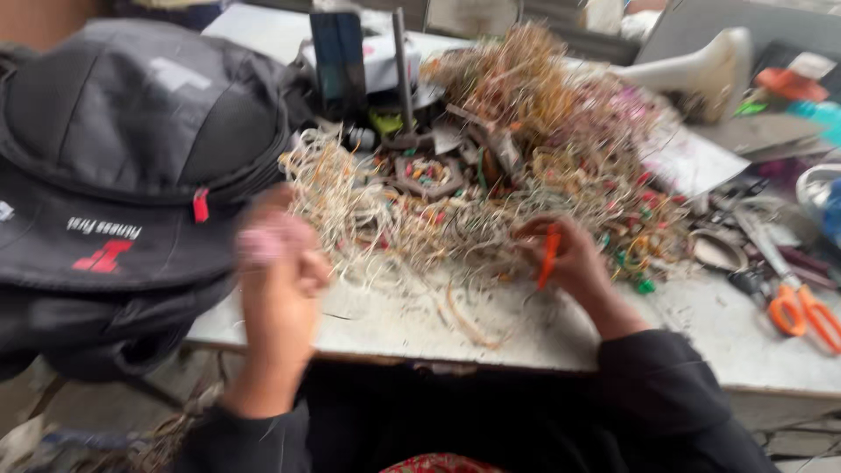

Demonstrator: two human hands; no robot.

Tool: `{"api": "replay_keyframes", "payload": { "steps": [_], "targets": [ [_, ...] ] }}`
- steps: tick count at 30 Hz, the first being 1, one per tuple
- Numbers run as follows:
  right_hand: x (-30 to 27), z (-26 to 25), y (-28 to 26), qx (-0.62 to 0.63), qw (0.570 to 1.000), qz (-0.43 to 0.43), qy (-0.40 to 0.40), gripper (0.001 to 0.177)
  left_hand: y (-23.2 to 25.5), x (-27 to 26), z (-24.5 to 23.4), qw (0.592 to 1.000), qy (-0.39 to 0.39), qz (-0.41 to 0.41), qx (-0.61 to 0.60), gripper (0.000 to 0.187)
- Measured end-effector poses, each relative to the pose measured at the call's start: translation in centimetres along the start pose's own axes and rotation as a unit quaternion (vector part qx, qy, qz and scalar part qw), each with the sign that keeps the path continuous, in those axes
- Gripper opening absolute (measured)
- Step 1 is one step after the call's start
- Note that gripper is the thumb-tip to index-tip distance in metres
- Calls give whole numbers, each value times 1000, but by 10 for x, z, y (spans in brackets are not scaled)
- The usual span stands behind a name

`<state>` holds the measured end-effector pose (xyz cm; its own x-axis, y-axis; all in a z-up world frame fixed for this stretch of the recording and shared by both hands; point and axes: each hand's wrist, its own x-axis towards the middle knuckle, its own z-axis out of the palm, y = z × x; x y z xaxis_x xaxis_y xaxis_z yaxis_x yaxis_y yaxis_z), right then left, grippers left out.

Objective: The person uses orange-handled scissors to cut small sections from a tangled mass of multi-colored wires on a cluttered workbench. The person repeatedly selects individual strands, snips them, and drops the cut pieces onto the table.

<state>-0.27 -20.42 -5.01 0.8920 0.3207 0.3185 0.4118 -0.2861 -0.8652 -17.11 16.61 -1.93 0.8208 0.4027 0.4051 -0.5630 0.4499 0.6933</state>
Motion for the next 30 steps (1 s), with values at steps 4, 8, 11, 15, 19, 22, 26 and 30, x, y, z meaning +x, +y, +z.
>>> {"api": "replay_keyframes", "payload": {
  "steps": [4,8,11,15,19,22,26,30],
  "targets": [
    [-11,-15,-11,67,996,-34,55,23,77,-18,-59,992,100,-21,-70,36],
    [-28,-13,-31,121,980,-124,96,22,103,-39,-94,942,149,-30,-299,34],
    [-53,6,-52,103,980,-98,136,23,82,-57,-99,901,187,-60,-387,24],
    [-93,57,-89,198,974,-88,67,21,47,-72,-60,905,105,-128,-392,21],
    [-147,123,-125,178,976,46,-120,46,32,-91,4,868,60,-203,-450,15],
    [-171,150,-148,202,952,90,-213,59,23,-111,30,871,41,-223,-435,16],
    [-188,150,-159,207,940,115,-244,44,16,-126,34,895,54,-216,-387,13],
    [-200,128,-159,238,949,114,-175,16,21,-138,30,921,55,-229,-309,11]
  ]
}}
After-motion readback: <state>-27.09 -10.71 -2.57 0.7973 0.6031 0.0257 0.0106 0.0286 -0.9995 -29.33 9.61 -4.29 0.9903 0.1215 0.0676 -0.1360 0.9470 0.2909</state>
